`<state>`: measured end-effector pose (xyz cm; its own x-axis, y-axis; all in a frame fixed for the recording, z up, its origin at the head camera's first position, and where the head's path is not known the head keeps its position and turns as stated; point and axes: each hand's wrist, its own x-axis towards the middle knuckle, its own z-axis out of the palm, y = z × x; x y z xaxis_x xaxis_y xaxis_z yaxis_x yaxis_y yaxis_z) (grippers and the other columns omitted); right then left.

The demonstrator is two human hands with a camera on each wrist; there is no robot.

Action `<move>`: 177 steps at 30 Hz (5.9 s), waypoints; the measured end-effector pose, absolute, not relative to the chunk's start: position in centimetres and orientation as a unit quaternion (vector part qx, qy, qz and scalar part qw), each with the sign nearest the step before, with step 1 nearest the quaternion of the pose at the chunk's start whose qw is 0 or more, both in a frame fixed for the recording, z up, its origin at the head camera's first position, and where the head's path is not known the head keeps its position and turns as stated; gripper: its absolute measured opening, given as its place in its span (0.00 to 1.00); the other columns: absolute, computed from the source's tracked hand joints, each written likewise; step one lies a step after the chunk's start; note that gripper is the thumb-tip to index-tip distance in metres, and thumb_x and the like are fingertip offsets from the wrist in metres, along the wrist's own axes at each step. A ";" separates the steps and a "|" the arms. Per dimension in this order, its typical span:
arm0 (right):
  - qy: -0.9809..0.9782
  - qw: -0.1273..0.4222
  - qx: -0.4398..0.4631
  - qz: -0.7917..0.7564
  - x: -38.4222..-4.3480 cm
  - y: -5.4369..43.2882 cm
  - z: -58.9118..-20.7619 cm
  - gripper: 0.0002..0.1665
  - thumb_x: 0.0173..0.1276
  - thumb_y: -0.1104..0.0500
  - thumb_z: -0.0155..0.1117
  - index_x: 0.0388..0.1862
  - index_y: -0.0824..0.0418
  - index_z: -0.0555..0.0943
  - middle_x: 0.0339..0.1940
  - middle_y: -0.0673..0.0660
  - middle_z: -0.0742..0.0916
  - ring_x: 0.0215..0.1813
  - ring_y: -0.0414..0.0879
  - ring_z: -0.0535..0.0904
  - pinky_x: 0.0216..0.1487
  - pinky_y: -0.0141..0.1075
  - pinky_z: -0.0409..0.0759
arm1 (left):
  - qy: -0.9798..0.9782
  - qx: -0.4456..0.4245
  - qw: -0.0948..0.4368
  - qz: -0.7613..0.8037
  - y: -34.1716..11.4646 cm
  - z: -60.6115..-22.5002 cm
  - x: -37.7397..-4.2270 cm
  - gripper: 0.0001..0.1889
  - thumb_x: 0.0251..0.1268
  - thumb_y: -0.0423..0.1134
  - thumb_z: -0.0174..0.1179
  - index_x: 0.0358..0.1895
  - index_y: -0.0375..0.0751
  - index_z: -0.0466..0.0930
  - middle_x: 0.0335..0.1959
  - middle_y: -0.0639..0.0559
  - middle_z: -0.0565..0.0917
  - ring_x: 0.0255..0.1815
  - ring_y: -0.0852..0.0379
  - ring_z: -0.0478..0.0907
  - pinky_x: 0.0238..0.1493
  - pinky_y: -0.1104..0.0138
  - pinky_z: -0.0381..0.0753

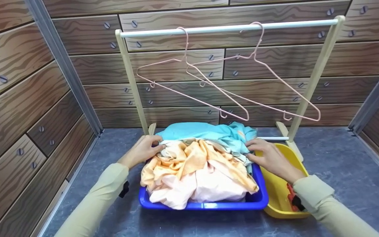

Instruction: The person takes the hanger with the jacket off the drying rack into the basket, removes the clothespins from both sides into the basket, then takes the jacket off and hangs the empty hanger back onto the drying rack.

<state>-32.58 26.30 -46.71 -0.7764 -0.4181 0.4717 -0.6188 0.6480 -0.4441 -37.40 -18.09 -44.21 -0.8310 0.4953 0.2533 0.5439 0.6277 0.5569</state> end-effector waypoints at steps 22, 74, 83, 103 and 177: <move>-0.905 0.173 0.191 0.337 -34.4 27.0 -43.3 0.20 0.74 0.60 0.59 0.63 0.63 0.77 0.43 0.60 0.87 0.40 0.53 0.82 0.40 0.45 0.80 | -0.905 -0.275 0.055 -0.320 -16.8 -43.3 -38.9 0.09 0.74 0.35 0.55 0.39 0.39 0.84 0.22 0.52 0.79 0.19 0.59 0.72 0.26 0.63 0.75; -0.836 0.114 0.216 0.491 -33.8 22.3 -42.4 0.11 0.65 0.66 0.68 0.46 0.67 0.86 0.46 0.61 0.87 0.46 0.47 0.81 0.48 0.32 0.78 | -0.825 -0.289 0.149 -0.462 -17.7 -40.4 -39.3 0.05 0.66 0.30 0.63 0.40 0.39 0.86 0.45 0.50 0.84 0.50 0.54 0.78 0.55 0.57 0.74; -0.843 0.113 0.305 0.429 -30.0 22.7 -42.6 0.04 0.65 0.59 0.71 0.35 0.49 0.87 0.71 0.58 0.72 0.75 0.58 0.57 0.70 0.64 0.47 | -0.825 -0.292 0.034 -0.482 -17.7 -40.6 -34.6 0.07 0.69 0.36 0.62 0.46 0.45 0.86 0.45 0.55 0.85 0.50 0.55 0.78 0.51 0.56 0.75; -0.830 0.067 0.260 0.489 -30.7 22.1 -43.1 0.03 0.72 0.63 0.62 0.43 0.59 0.79 0.37 0.53 0.81 0.39 0.46 0.74 0.42 0.33 0.74 | -0.839 -0.216 0.008 -0.499 -16.6 -42.3 -34.1 0.04 0.62 0.34 0.65 0.39 0.40 0.84 0.25 0.53 0.79 0.22 0.60 0.69 0.26 0.68 0.71; -0.866 0.002 0.356 0.351 -32.8 22.1 -41.7 0.43 0.60 0.75 0.58 0.74 0.54 0.66 0.58 0.55 0.81 0.57 0.50 0.77 0.56 0.48 0.77 | -0.875 -0.318 -0.090 -0.352 -14.6 -41.4 -35.1 0.20 0.61 0.53 0.67 0.55 0.52 0.84 0.55 0.56 0.83 0.58 0.59 0.76 0.58 0.61 0.73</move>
<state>-32.76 22.15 -41.66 -0.7470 -0.6145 0.2538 -0.6176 0.5003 -0.6068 -35.09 -14.60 -41.36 -0.7811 0.6209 0.0662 0.4937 0.5492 0.6742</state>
